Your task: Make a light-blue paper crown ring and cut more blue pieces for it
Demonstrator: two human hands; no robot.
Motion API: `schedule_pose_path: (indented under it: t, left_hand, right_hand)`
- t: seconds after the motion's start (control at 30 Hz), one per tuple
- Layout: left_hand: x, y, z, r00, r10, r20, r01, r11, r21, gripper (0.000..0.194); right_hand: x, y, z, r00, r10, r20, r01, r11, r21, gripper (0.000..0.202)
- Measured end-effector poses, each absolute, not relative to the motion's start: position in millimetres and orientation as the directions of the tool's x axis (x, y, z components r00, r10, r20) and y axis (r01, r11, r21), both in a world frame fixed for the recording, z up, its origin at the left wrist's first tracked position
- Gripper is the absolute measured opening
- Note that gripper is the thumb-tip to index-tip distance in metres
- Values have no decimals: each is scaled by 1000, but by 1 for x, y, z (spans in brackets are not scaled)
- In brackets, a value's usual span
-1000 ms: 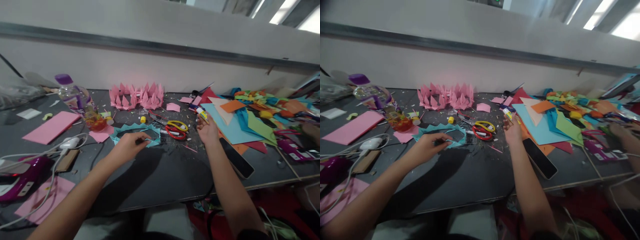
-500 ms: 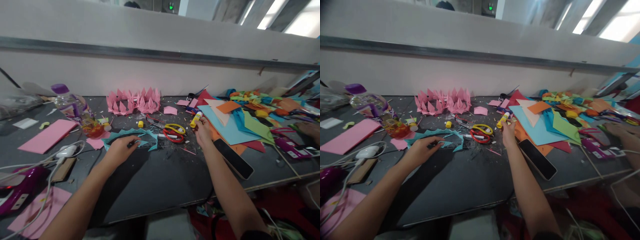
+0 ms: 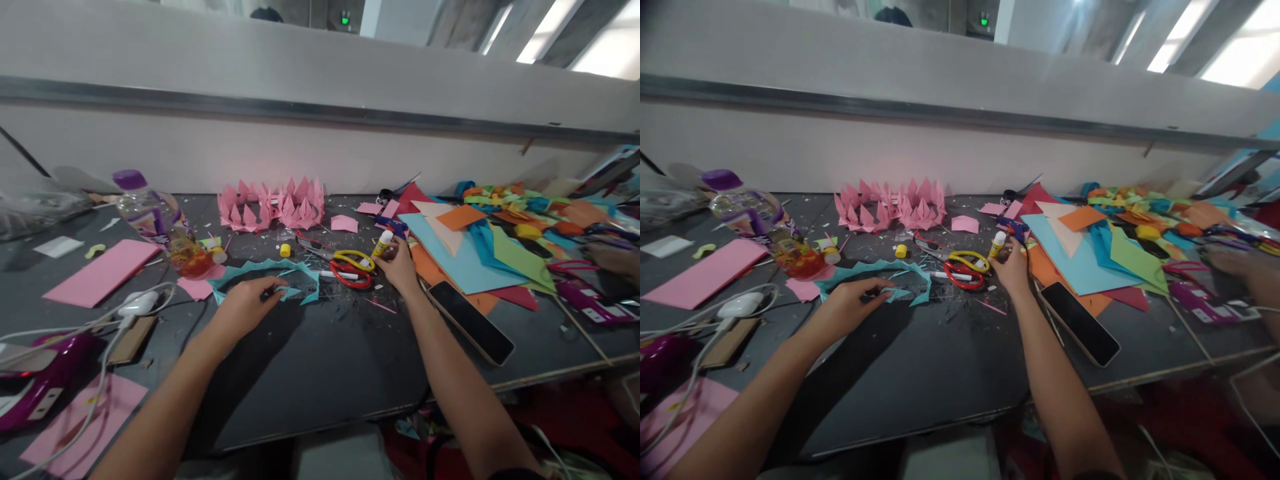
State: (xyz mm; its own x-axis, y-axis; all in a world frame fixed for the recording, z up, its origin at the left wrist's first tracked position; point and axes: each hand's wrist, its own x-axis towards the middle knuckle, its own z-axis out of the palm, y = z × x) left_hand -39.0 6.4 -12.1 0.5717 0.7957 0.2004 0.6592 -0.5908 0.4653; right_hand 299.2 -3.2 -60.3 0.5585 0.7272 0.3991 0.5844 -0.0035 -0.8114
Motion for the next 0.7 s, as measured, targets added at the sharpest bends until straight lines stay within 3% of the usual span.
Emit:
schedule_pose_path:
  t: [0.07, 0.17, 0.2, 0.27, 0.33, 0.4, 0.53, 0.7]
  left_hand:
    - [-39, 6, -11, 575, 794, 199, 662, -594, 457, 28]
    - [-39, 4, -11, 577, 794, 191, 663, -592, 459, 26]
    - [-39, 4, -11, 580, 792, 189, 658, -592, 464, 25]
    - [-38, 3, -11, 587, 787, 189, 644, -596, 481, 24]
    - [-38, 1, -11, 590, 783, 196, 627, -598, 499, 23]
    - [-37, 0, -10, 595, 779, 199, 615, -601, 511, 20]
    - [-35, -3, -9, 615, 770, 173, 616, -605, 505, 17]
    - [-33, -5, -9, 599, 787, 147, 659, -588, 470, 19]
  right_hand:
    - [297, -11, -51, 617, 600, 509, 652, -27, -758, 58]
    - [281, -24, -38, 627, 437, 645, 710, 20, -704, 39]
    - [272, -27, -36, 588, 453, 669, 724, 74, -686, 33]
    - [251, -31, -34, 338, 651, 680, 749, 252, -613, 23]
    - [230, -31, -37, -63, 812, 581, 720, 440, -537, 21]
    - [214, -30, -40, -278, 840, 467, 700, 510, -500, 29]
    - [202, -26, -45, -383, 870, 312, 735, 491, -468, 36]
    - [200, -23, -45, -448, 802, 395, 717, 587, -377, 26]
